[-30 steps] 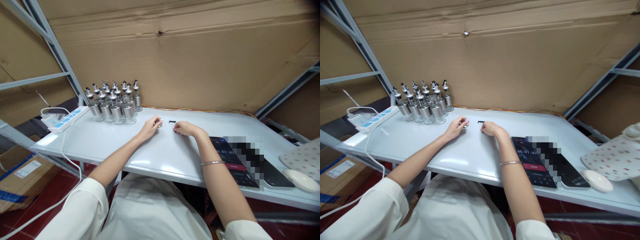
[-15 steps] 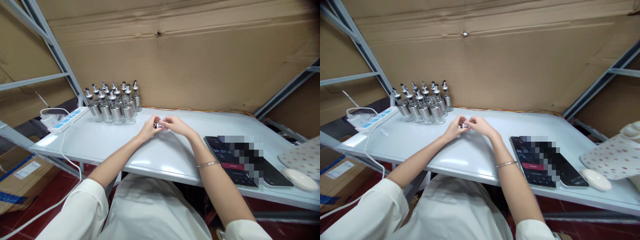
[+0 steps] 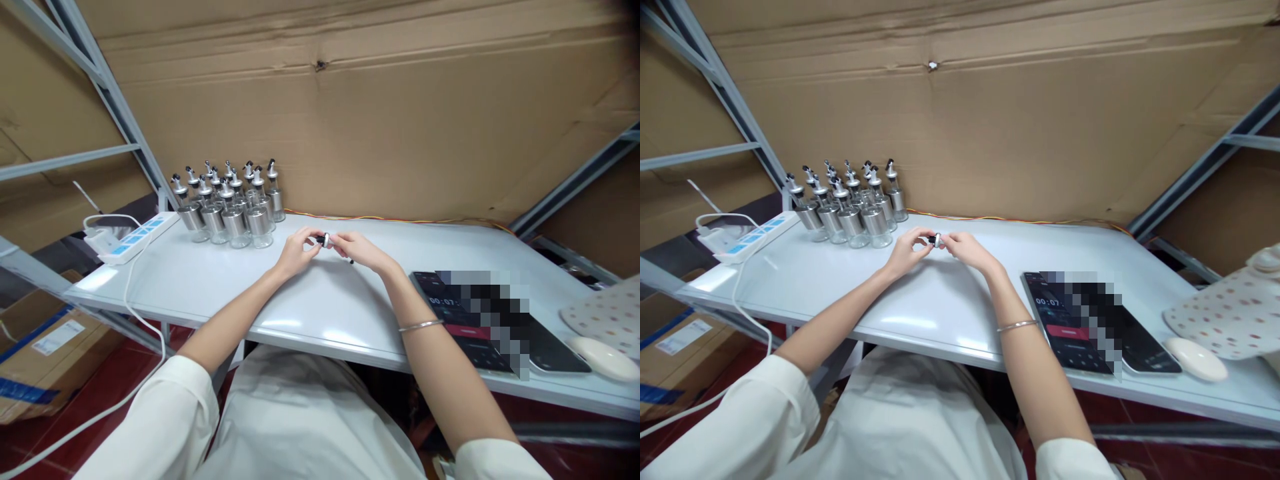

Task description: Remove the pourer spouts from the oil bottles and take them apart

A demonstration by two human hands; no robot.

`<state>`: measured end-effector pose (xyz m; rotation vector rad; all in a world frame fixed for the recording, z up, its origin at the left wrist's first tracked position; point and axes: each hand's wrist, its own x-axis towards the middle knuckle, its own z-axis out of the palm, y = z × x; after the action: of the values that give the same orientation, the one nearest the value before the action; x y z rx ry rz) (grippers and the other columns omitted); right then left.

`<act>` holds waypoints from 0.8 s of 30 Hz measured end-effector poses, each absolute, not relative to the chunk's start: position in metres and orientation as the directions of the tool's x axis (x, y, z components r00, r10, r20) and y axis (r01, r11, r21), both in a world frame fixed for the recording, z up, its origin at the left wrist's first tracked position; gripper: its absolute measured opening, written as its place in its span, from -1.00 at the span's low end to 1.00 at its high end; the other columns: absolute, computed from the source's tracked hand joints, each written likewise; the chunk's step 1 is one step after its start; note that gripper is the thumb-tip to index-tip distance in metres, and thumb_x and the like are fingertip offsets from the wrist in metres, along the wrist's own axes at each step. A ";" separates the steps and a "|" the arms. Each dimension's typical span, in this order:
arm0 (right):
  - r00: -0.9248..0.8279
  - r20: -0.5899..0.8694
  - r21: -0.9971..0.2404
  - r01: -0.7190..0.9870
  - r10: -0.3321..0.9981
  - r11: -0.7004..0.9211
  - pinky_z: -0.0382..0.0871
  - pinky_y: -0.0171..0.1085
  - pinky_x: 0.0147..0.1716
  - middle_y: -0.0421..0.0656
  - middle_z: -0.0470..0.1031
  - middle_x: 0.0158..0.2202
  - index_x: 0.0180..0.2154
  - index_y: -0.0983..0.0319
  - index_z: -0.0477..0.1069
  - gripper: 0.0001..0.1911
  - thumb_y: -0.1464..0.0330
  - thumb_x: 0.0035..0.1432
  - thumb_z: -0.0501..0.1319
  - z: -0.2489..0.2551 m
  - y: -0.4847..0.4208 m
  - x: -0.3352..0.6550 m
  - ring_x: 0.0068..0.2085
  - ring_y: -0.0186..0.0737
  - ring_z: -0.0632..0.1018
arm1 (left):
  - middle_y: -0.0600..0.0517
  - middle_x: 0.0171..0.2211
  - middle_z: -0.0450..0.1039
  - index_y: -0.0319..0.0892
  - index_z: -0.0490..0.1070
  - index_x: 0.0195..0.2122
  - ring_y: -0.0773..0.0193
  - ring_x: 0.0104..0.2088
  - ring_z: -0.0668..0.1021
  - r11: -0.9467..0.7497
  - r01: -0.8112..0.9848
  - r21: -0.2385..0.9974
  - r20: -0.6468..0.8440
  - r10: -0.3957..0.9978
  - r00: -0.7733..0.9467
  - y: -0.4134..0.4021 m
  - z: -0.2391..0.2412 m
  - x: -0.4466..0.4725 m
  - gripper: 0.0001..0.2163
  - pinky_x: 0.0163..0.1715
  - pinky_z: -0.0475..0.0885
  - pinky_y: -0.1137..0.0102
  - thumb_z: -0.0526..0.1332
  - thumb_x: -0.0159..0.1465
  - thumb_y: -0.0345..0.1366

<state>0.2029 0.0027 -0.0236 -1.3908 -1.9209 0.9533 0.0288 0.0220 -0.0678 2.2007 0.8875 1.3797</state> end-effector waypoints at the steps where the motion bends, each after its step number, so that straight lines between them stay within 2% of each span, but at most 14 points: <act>1: -0.300 0.032 -0.835 0.517 0.953 0.191 0.10 -0.34 -0.46 -0.27 0.18 -0.58 -0.44 0.29 0.33 -0.68 0.23 0.19 -0.01 -0.023 0.002 0.203 -0.52 -0.37 0.22 | -0.03 -0.21 0.45 -0.21 0.40 -0.20 0.32 -0.20 0.50 -0.722 0.315 0.616 0.651 0.692 0.313 0.022 -0.067 0.028 -0.82 -0.24 0.44 0.44 0.15 0.16 -0.46; 5: -0.328 0.009 -0.884 0.438 0.944 0.161 0.07 -0.36 -0.48 -0.28 0.12 -0.56 -0.43 0.26 0.30 -0.75 0.26 0.20 0.03 -0.019 -0.001 0.203 -0.52 -0.38 0.18 | -0.04 -0.20 0.44 -0.21 0.37 -0.14 0.33 -0.25 0.48 -0.718 0.392 0.575 0.629 0.694 0.349 0.021 -0.065 0.027 -0.83 -0.30 0.40 0.44 0.12 0.24 -0.36; 8: -0.344 -0.010 -0.892 0.427 0.939 0.147 -0.01 -0.35 -0.52 -0.28 0.09 -0.60 -0.46 0.24 0.27 -0.74 0.25 0.21 0.03 -0.017 -0.004 0.204 -0.53 -0.38 0.15 | -0.06 -0.21 0.43 -0.22 0.32 -0.13 0.29 -0.24 0.46 -0.727 0.496 0.475 0.618 0.677 0.400 0.022 -0.065 0.026 -0.83 -0.25 0.37 0.38 0.03 0.31 -0.31; 10: -0.349 -0.004 -0.895 0.418 0.937 0.152 -0.04 -0.34 -0.53 -0.28 0.09 -0.61 -0.47 0.24 0.27 -0.73 0.23 0.20 0.05 -0.017 -0.004 0.205 -0.53 -0.37 0.14 | -0.09 -0.21 0.42 -0.23 0.29 -0.12 0.23 -0.21 0.44 -0.732 0.584 0.350 0.619 0.649 0.442 0.023 -0.064 0.025 -0.80 -0.20 0.33 0.32 -0.03 0.35 -0.29; 13: -0.367 0.025 -0.917 0.361 0.930 0.167 -0.06 -0.33 -0.53 -0.28 0.08 -0.59 -0.48 0.24 0.27 -0.71 0.18 0.16 0.09 -0.018 -0.004 0.204 -0.53 -0.37 0.12 | -0.11 -0.26 0.42 -0.25 0.29 -0.14 0.17 -0.22 0.44 -0.729 0.678 0.097 0.635 0.570 0.522 0.028 -0.060 0.021 -0.72 -0.20 0.26 0.26 -0.14 0.38 -0.23; 15: -0.397 0.046 -0.941 0.290 0.917 0.173 -0.05 -0.32 -0.52 -0.28 0.07 -0.58 -0.50 0.24 0.25 -0.68 0.13 0.12 0.11 -0.019 -0.003 0.203 -0.52 -0.38 0.10 | -0.12 -0.32 0.41 -0.25 0.30 -0.21 0.17 -0.29 0.43 -0.738 0.673 -0.058 0.653 0.481 0.584 0.035 -0.056 0.018 -0.63 -0.24 0.24 0.25 -0.23 0.39 -0.18; 17: -0.426 0.071 -0.958 0.221 0.902 0.180 -0.03 -0.32 -0.51 -0.28 0.09 -0.55 -0.51 0.23 0.24 -0.64 0.08 0.07 0.15 -0.021 -0.001 0.201 -0.52 -0.39 0.09 | -0.11 -0.38 0.40 -0.24 0.30 -0.29 0.19 -0.36 0.42 -0.753 0.641 -0.149 0.668 0.401 0.627 0.043 -0.054 0.018 -0.55 -0.26 0.23 0.26 -0.32 0.38 -0.16; 20: -0.416 0.106 -0.964 0.179 0.903 0.196 0.01 -0.32 -0.49 -0.29 0.09 -0.55 -0.52 0.24 0.24 -0.62 0.05 0.00 0.18 -0.024 0.002 0.199 -0.52 -0.40 0.09 | -0.06 -0.47 0.37 -0.19 0.26 -0.39 0.24 -0.45 0.38 -0.768 0.628 -0.123 0.684 0.393 0.615 0.053 -0.053 0.022 -0.50 -0.30 0.23 0.29 -0.40 0.38 -0.15; 24: -0.361 0.150 -0.944 0.225 0.920 0.242 0.01 -0.32 -0.48 -0.31 0.06 -0.60 -0.51 0.23 0.26 -0.63 0.06 0.03 0.14 -0.026 0.005 0.197 -0.52 -0.38 0.11 | 0.02 -0.56 0.31 -0.14 0.18 -0.49 0.28 -0.53 0.33 -0.759 0.642 0.108 0.671 0.532 0.516 0.058 -0.053 0.029 -0.53 -0.39 0.22 0.34 -0.38 0.38 -0.11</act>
<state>0.1975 0.0046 -0.0261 -1.0600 -1.7564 1.1577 0.0291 0.0576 -0.0533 2.8663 1.1188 1.1799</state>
